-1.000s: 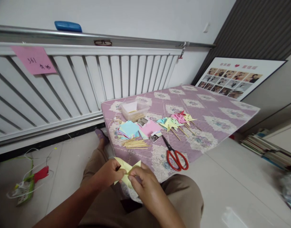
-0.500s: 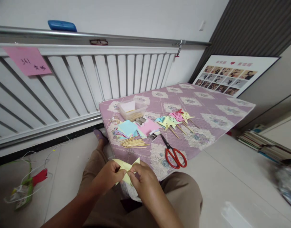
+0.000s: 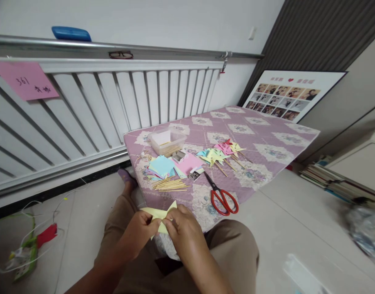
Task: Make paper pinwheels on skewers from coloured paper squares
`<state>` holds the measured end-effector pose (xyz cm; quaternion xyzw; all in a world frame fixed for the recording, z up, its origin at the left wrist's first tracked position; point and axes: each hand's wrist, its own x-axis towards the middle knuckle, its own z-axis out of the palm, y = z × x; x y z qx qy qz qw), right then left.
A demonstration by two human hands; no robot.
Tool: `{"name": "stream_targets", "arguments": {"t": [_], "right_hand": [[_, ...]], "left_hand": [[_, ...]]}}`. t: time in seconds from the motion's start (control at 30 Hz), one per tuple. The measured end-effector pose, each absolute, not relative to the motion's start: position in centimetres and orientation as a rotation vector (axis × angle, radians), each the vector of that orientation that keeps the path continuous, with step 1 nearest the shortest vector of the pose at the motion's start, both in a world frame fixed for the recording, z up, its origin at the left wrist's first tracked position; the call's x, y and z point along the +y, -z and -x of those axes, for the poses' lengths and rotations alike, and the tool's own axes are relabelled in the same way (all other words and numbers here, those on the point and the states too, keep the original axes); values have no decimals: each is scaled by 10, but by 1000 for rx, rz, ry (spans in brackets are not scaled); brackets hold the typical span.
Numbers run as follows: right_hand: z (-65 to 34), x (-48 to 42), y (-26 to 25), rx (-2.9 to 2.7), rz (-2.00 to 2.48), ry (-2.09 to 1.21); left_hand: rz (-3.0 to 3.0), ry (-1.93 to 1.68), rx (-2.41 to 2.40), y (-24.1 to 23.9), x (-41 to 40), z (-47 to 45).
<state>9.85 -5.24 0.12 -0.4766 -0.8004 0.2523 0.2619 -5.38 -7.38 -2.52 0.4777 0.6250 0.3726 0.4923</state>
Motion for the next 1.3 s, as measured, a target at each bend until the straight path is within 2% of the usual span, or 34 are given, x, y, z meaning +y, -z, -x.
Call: {"name": "stream_targets", "arguments": {"t": [0.3, 0.5, 0.73, 0.9, 1.3], "right_hand": [[-96, -52, 0, -1996, 1281, -712], [-93, -52, 4, -1754, 1390, -1037], [-93, -51, -3, -1548, 1214, -1456], [-91, -47, 7, -1402, 1128, -1629], [-91, -38, 28, -1311, 1109, -1705]], "left_hand": [[-945, -1016, 1399, 30, -74, 50], [-858, -1018, 1314, 32, -75, 49], [-902, -990, 1249, 38, -75, 50], [-894, -994, 1205, 37, -74, 50], [-865, -944, 1115, 30, -70, 52]]}}
